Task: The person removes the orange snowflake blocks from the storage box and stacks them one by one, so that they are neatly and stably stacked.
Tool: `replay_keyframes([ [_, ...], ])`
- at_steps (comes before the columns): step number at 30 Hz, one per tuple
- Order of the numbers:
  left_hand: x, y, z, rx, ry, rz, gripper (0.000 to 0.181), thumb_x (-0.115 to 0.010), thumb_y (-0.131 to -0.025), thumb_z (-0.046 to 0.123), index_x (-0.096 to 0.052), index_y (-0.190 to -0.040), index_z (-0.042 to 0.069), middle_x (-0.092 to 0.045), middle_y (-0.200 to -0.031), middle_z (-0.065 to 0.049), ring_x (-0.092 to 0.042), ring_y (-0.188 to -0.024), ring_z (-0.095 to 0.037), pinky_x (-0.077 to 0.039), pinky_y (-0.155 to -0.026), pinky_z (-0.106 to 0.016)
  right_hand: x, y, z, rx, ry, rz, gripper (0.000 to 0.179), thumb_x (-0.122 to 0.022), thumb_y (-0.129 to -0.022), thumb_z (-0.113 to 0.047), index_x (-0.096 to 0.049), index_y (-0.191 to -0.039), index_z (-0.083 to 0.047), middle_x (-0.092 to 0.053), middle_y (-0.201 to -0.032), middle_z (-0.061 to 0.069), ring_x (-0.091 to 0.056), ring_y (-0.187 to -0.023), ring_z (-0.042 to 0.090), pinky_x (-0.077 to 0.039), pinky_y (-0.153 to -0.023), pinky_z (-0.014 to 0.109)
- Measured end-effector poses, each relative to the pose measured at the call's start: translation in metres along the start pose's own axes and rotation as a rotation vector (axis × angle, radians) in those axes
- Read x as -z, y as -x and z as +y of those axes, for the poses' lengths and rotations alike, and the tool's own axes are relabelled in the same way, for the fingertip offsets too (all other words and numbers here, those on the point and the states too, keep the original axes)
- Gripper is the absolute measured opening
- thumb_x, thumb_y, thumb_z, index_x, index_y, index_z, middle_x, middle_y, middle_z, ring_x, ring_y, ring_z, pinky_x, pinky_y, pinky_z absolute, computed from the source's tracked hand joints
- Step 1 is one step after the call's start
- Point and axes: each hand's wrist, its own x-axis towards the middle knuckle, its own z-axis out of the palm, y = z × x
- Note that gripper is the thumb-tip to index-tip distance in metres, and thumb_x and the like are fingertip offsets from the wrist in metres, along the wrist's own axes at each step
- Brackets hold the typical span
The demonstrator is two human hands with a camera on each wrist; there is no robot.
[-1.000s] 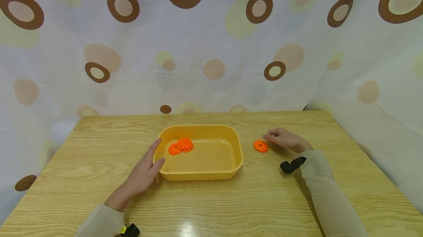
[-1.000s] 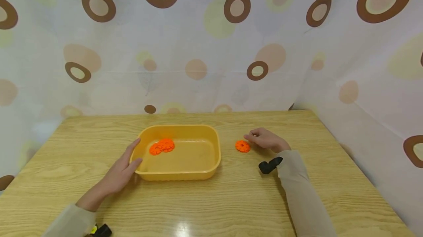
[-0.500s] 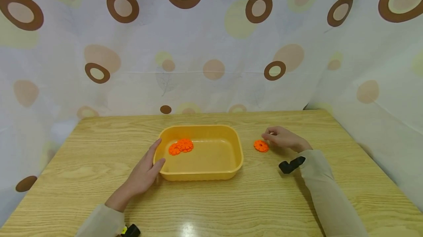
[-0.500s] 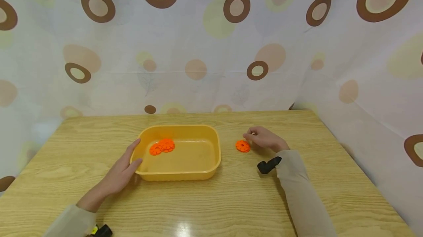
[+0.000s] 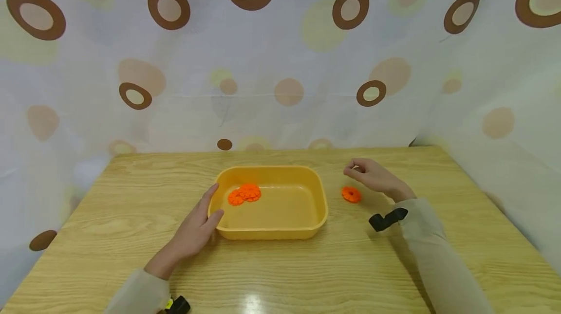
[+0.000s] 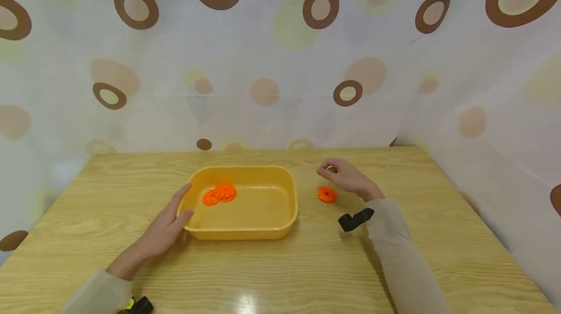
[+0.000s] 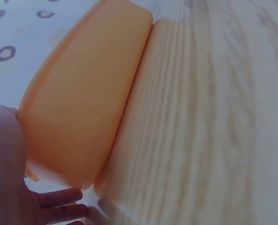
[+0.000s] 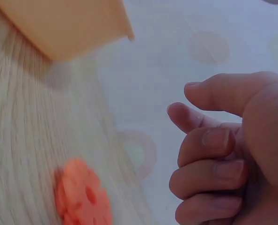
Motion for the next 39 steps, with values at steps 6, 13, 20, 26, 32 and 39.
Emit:
replay_keyframes([
  [6, 0.000, -0.001, 0.001, 0.001, -0.006, 0.011, 0.061, -0.046, -0.101, 0.019, -0.016, -0.153, 0.004, -0.024, -0.155, -0.025, -0.026, -0.142, -0.043, -0.023, -0.113, -0.060, -0.010, -0.012, -0.019, 0.069, -0.044, -0.017, 0.028, -0.051, -0.101, -0.024, -0.060, -0.103, 0.003, -0.056, -0.102, 0.022, -0.053, -0.087, 0.035, -0.042, -0.075, 0.031],
  [13, 0.000, 0.000, 0.001, 0.004, -0.004, 0.008, 0.061, -0.046, -0.101, 0.018, -0.017, -0.153, 0.003, -0.024, -0.155, -0.025, -0.026, -0.142, -0.043, -0.023, -0.113, -0.060, -0.023, -0.022, -0.038, 0.097, -0.068, -0.046, 0.024, -0.051, -0.101, -0.022, -0.062, -0.104, -0.001, -0.059, -0.104, 0.020, -0.056, -0.095, 0.038, -0.041, -0.081, 0.035],
  [20, 0.001, 0.000, 0.003, 0.012, -0.013, 0.005, 0.061, -0.045, -0.102, 0.020, -0.016, -0.153, 0.004, -0.024, -0.155, -0.025, -0.026, -0.142, -0.043, -0.023, -0.113, -0.060, -0.031, -0.030, -0.055, 0.114, -0.081, -0.081, 0.024, -0.052, -0.100, -0.023, -0.062, -0.104, -0.002, -0.063, -0.102, 0.013, -0.061, -0.095, 0.025, -0.045, -0.088, 0.038],
  [26, 0.000, 0.001, 0.003, 0.015, -0.015, 0.004, 0.062, -0.046, -0.102, 0.021, -0.016, -0.154, 0.005, -0.024, -0.155, -0.025, -0.027, -0.141, -0.044, -0.024, -0.112, -0.060, -0.039, -0.038, -0.066, 0.128, -0.052, -0.102, 0.028, -0.052, -0.100, -0.025, -0.061, -0.108, 0.001, -0.062, -0.105, 0.019, -0.060, -0.094, 0.030, -0.045, -0.081, 0.033],
  [32, 0.000, 0.001, 0.003, 0.016, -0.020, 0.005, 0.062, -0.045, -0.102, 0.021, -0.016, -0.154, 0.006, -0.024, -0.155, -0.025, -0.027, -0.141, -0.044, -0.024, -0.112, -0.061, -0.045, -0.044, -0.075, 0.155, -0.053, -0.133, 0.030, -0.052, -0.100, -0.027, -0.060, -0.108, 0.001, -0.059, -0.095, 0.021, -0.053, -0.084, 0.037, -0.041, -0.072, 0.031],
  [39, 0.000, 0.000, 0.001, 0.011, -0.021, 0.007, 0.062, -0.046, -0.102, 0.021, -0.016, -0.153, 0.005, -0.024, -0.155, -0.025, -0.027, -0.141, -0.044, -0.024, -0.112, -0.061, -0.050, -0.051, -0.086, 0.191, -0.041, -0.171, 0.029, -0.052, -0.100, -0.025, -0.060, -0.109, 0.001, -0.058, -0.087, 0.017, -0.046, -0.067, 0.024, -0.035, -0.062, 0.028],
])
